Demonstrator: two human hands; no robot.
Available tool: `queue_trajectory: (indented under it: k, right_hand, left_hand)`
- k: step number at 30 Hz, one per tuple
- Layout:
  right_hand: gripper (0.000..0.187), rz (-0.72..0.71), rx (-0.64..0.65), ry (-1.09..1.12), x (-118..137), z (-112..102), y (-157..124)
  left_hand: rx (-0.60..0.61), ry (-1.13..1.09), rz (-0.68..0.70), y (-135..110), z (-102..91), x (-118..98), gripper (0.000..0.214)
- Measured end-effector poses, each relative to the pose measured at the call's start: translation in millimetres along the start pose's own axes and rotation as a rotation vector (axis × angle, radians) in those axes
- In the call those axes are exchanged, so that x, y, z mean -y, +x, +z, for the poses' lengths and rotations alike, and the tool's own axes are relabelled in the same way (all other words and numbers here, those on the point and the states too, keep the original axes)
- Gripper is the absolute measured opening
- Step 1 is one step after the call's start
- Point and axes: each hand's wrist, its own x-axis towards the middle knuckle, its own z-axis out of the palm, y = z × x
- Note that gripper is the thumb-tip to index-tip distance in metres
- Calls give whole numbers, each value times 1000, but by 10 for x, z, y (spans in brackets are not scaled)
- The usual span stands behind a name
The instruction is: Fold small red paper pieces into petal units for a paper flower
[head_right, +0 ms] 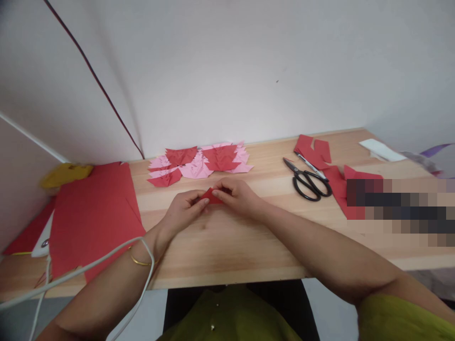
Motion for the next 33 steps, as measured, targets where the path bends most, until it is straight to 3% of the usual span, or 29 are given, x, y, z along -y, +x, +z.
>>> queue_trajectory:
  k: [4,11,33]
  right_hand:
    - [24,94,-61,155,-22,-15,10]
    - [26,112,-73,240,-34,-13,9]
    - [21,111,-101,217,-36,-13,11]
  left_hand:
    - [-104,-238,-118,9,14,26,28]
    - [-213,-225,-112,-5,35,35,29]
    - [-193,-319,-124,-8,24,-26,22]
